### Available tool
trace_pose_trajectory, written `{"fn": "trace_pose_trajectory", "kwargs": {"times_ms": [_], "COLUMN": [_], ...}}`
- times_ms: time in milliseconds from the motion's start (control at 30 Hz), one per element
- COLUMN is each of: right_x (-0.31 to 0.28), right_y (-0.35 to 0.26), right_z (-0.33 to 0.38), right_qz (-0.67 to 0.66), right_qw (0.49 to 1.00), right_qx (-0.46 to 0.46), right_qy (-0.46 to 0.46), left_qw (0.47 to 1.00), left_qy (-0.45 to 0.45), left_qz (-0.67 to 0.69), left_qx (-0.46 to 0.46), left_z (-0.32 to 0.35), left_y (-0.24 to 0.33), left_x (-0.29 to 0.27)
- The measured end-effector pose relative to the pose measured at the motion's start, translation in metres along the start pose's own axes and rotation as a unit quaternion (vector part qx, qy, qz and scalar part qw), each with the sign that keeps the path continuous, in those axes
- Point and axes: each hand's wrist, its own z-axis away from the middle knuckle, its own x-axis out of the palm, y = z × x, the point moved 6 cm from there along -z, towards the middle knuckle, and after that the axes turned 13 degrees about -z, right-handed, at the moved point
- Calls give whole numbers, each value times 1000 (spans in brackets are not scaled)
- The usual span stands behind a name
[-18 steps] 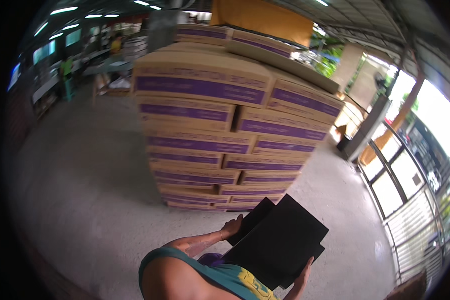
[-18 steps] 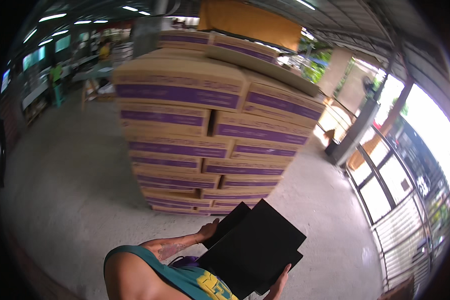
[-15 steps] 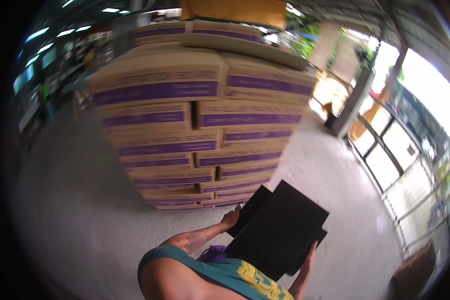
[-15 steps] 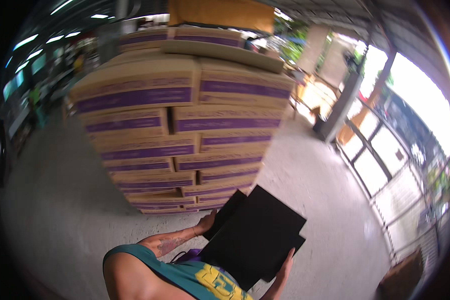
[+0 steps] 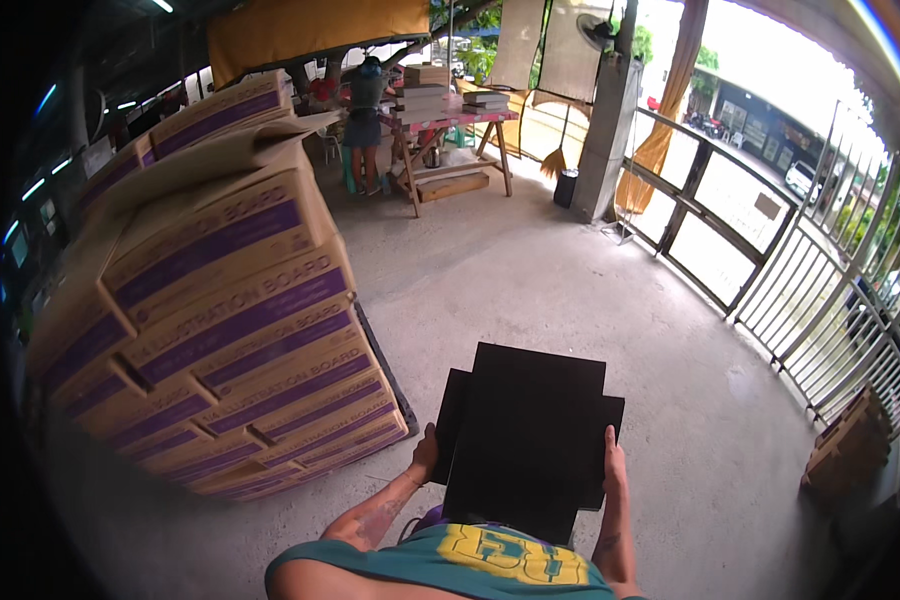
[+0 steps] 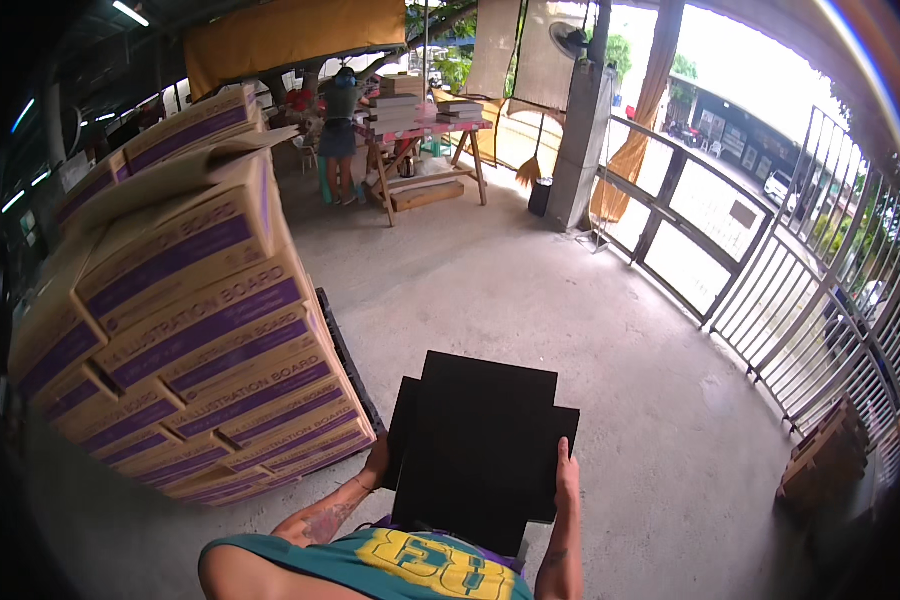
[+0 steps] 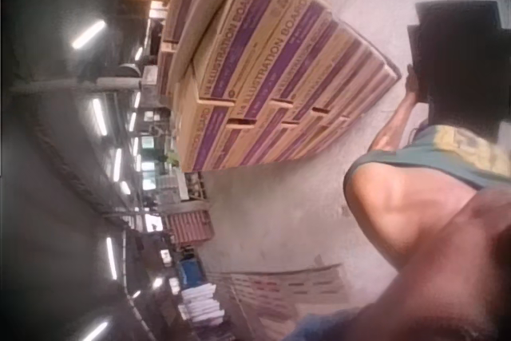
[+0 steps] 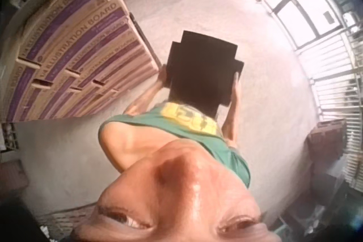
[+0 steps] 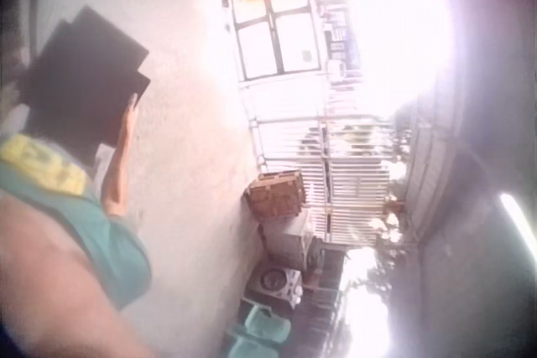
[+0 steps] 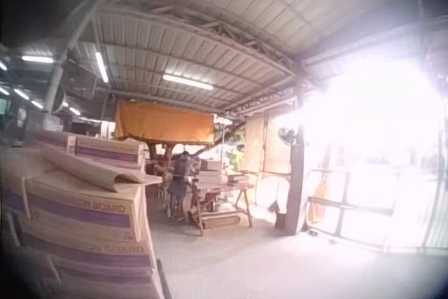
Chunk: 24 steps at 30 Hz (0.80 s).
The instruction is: The person picks up a stack of black boards, carries them to a table, and then proceeds to individually insert each board into a clear plastic bag.
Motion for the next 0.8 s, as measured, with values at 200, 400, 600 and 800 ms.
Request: {"fn": "trace_pose_trajectory", "kwargs": {"times_ms": [200, 400, 600, 800], "right_x": [-13, 20, 61, 93], "right_y": [-99, -176, -264, -329], "right_z": [-168, -359, -531, -748], "right_qz": [22, 80, 45, 59], "right_qw": [1000, 996, 999, 997], "right_qx": [12, 3, 23, 39], "right_qy": [-15, 23, -19, -24], "left_qw": [990, 987, 986, 976], "left_qy": [-11, 16, 1, 34], "left_qz": [68, 105, 88, 162], "left_qx": [-120, -123, -141, -144], "left_z": [-79, -245, -405, -573], "left_y": [142, 252, 345, 422], "left_x": [77, 108, 142, 189]}}
